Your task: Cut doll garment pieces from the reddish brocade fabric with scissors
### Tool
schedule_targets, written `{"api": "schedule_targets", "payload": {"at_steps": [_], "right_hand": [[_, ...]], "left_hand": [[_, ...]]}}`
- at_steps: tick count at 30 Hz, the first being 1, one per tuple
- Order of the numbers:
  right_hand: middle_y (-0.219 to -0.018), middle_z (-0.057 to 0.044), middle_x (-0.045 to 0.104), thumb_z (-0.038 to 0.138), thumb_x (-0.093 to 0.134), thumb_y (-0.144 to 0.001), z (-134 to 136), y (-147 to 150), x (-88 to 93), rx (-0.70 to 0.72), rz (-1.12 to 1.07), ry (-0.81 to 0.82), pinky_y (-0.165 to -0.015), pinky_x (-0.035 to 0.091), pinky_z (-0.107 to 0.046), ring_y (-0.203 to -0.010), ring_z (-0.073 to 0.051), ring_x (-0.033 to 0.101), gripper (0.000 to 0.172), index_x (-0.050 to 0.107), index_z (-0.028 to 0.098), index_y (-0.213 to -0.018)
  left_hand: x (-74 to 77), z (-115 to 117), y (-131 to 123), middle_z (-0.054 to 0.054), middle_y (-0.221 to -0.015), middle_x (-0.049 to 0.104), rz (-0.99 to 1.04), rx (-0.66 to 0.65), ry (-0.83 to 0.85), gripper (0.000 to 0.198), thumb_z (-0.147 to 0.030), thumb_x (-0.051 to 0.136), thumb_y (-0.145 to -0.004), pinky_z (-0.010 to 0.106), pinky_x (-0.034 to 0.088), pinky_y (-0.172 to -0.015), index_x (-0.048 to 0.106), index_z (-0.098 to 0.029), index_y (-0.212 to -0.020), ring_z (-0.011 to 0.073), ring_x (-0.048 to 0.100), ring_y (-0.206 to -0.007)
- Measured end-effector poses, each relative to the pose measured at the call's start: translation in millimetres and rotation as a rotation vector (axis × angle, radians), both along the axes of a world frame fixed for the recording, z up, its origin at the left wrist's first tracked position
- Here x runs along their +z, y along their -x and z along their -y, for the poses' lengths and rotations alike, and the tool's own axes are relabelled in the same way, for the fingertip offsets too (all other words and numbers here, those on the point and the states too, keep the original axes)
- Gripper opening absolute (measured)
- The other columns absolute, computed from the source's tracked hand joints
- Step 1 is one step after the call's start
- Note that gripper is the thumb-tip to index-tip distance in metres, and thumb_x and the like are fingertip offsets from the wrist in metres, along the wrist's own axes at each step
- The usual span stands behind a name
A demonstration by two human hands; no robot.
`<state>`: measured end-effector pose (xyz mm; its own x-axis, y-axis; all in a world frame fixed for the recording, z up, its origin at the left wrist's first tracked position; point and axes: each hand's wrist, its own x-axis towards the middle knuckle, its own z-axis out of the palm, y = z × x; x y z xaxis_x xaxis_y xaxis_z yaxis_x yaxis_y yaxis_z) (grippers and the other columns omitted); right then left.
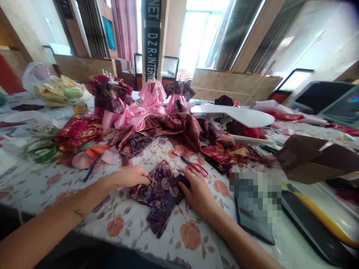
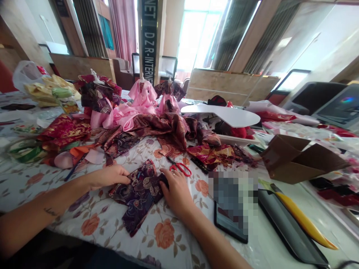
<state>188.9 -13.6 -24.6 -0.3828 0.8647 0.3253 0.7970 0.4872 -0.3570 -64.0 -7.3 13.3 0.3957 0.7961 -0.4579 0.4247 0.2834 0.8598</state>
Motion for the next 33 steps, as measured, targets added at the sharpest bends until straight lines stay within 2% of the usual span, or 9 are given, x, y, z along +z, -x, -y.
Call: {"api": "schedule_targets", "payload": {"at_steps": [6, 10, 15, 21, 23, 25, 28, 30, 33], "right_hand": [[-0.102, -0.015, 0.065, 0.014, 0.053, -0.082, -0.8, -1.5, 1.7, 0.002, -0.022, -0.144, -0.089, 0.046, -0.051, -0.102, -0.031, 0.055, 0.032, 0.06, 0.012, -0.113], [-0.108, -0.014, 0.066, 0.013, 0.048, -0.085, 10.9, 10.9, 14.7, 0.094, -0.073, -0.264, -0.095, 0.042, -0.05, -0.109, -0.029, 0.054, 0.027, 0.063, 0.014, -0.107], [-0.134, -0.012, 0.056, 0.028, 0.049, -0.091, 30.3, 33.5, 24.2, 0.342, 0.052, -0.075, -0.108, 0.029, -0.052, -0.128, -0.028, 0.043, 0.035, 0.059, 0.017, -0.122], [-0.15, -0.013, 0.035, 0.037, 0.049, -0.09, 32.8, 34.3, 16.3, 0.39, 0.25, 0.143, -0.112, 0.018, -0.057, -0.14, -0.03, 0.026, 0.058, 0.037, 0.019, -0.143], [-0.151, -0.012, 0.032, 0.037, 0.048, -0.09, 31.9, 33.4, 15.0, 0.389, 0.261, 0.157, -0.112, 0.017, -0.057, -0.141, -0.029, 0.024, 0.059, 0.036, 0.02, -0.144], [-0.151, -0.012, 0.031, 0.037, 0.049, -0.09, 31.9, 33.2, 14.9, 0.386, 0.256, 0.157, -0.112, 0.016, -0.057, -0.141, -0.029, 0.024, 0.059, 0.036, 0.02, -0.144], [-0.15, -0.012, 0.034, 0.034, 0.049, -0.089, 32.9, 33.2, 15.4, 0.382, 0.234, 0.147, -0.112, 0.017, -0.057, -0.14, -0.03, 0.026, 0.057, 0.039, 0.018, -0.142], [-0.148, -0.012, 0.038, 0.032, 0.048, -0.089, 32.9, 33.0, 15.5, 0.381, 0.203, 0.141, -0.113, 0.018, -0.056, -0.139, -0.029, 0.029, 0.054, 0.043, 0.017, -0.14], [-0.144, -0.01, 0.044, 0.03, 0.049, -0.088, 31.7, 32.5, 15.3, 0.386, 0.152, 0.131, -0.114, 0.018, -0.053, -0.138, -0.029, 0.031, 0.051, 0.047, 0.016, -0.137]], "left_hand": [[1.2, -11.8, 3.5, -0.006, -0.038, 0.034, -0.154, -0.158, -0.079, 0.039, -0.039, 0.065, -0.068, 0.023, 0.018, -0.041, 0.044, -0.018, -0.043, 0.0072, 0.028, -0.039], [4.9, -13.2, 2.6, -0.005, -0.037, 0.037, -0.243, -0.236, -0.087, 0.039, -0.039, 0.069, -0.065, 0.025, 0.02, -0.04, 0.044, -0.019, -0.042, 0.0087, 0.029, -0.035], [10.9, -6.6, -1.6, -0.004, -0.037, 0.039, -0.355, -0.269, -0.163, 0.034, -0.032, 0.063, -0.068, 0.026, 0.021, -0.04, 0.046, -0.02, -0.041, 0.0107, 0.033, -0.035], [14.2, -6.7, 1.0, -0.005, -0.033, 0.03, -0.473, -0.298, -0.313, 0.042, -0.035, 0.067, -0.064, 0.026, 0.02, -0.044, 0.043, -0.018, -0.034, 0.0095, 0.029, -0.036], [11.8, -8.3, 3.5, -0.003, -0.041, 0.042, -0.501, -0.233, -0.402, 0.034, -0.042, 0.069, -0.063, 0.026, 0.026, -0.049, 0.054, -0.018, -0.043, 0.0133, 0.041, -0.044], [7.4, -9.7, 4.1, 0.003, -0.067, 0.061, -0.515, -0.124, -0.514, 0.026, -0.042, 0.069, -0.063, 0.028, 0.035, -0.061, 0.066, -0.018, -0.071, 0.0215, 0.055, -0.069], [-2.5, -13.3, -0.9, 0.012, -0.116, 0.057, -0.498, 0.004, -0.606, 0.056, -0.035, 0.069, -0.064, 0.032, 0.037, -0.08, 0.058, -0.019, -0.116, 0.03, 0.05, -0.107], [-9.3, -18.8, -7.3, 0.012, -0.115, 0.058, -0.45, 0.014, -0.58, 0.068, -0.034, 0.07, -0.062, 0.032, 0.039, -0.079, 0.051, -0.018, -0.126, 0.0286, 0.054, -0.102], [-15.1, -31.8, -17.4, 0.003, -0.083, 0.063, -0.32, -0.05, -0.47, 0.071, -0.037, 0.073, -0.059, 0.027, 0.039, -0.063, 0.052, -0.016, -0.123, 0.0212, 0.058, -0.074]]}}
